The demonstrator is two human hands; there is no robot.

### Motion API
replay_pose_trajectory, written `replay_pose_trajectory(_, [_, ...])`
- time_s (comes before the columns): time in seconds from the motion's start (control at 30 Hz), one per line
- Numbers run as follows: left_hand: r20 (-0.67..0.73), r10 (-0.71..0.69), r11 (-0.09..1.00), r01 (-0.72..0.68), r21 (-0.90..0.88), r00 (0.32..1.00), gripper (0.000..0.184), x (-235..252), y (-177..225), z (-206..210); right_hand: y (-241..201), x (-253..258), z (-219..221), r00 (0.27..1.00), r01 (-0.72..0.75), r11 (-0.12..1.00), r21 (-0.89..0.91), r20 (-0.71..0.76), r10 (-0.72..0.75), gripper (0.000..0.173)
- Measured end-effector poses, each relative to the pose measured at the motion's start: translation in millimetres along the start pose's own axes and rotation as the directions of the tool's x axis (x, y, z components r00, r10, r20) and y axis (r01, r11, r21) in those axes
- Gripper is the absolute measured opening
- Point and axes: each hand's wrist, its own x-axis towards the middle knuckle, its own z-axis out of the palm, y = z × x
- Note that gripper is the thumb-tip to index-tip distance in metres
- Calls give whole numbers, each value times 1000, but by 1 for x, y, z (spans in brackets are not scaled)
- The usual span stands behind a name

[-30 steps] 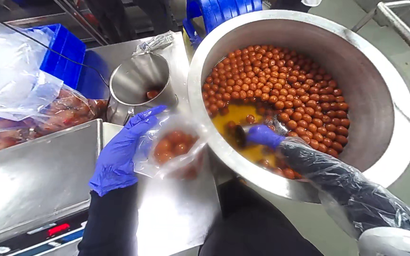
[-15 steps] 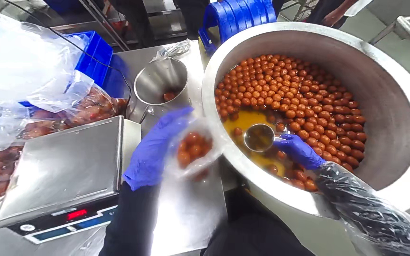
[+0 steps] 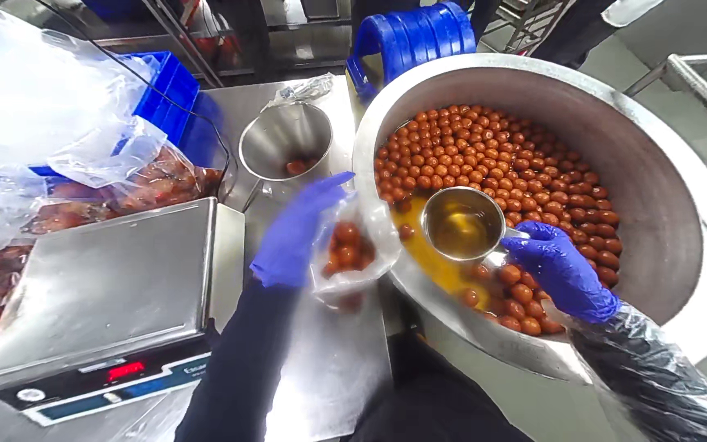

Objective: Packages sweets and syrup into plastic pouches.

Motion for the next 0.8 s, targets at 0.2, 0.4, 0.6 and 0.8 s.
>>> replay_pose_trajectory(0.2, [19,1,999,-2,37,1000,30,6,-1,1,-49,-12,26,987,157,986,-59,45,-155,20])
replay_pose_trajectory(0.4, [8,3,1000,-4,31,1000,33,11,-5,0,-84,-21,60,970,238,956,-169,97,-224,20])
replay_pose_trajectory(0.6, [17,2,990,-5,141,1000,35,13,-5,-2,-97,-25,83,952,303,874,-380,156,-262,16])
replay_pose_trajectory(0.8, [8,-13,998,12,63,1000,33,13,-6,-3,-96,-23,90,906,424,745,-515,248,-343,12])
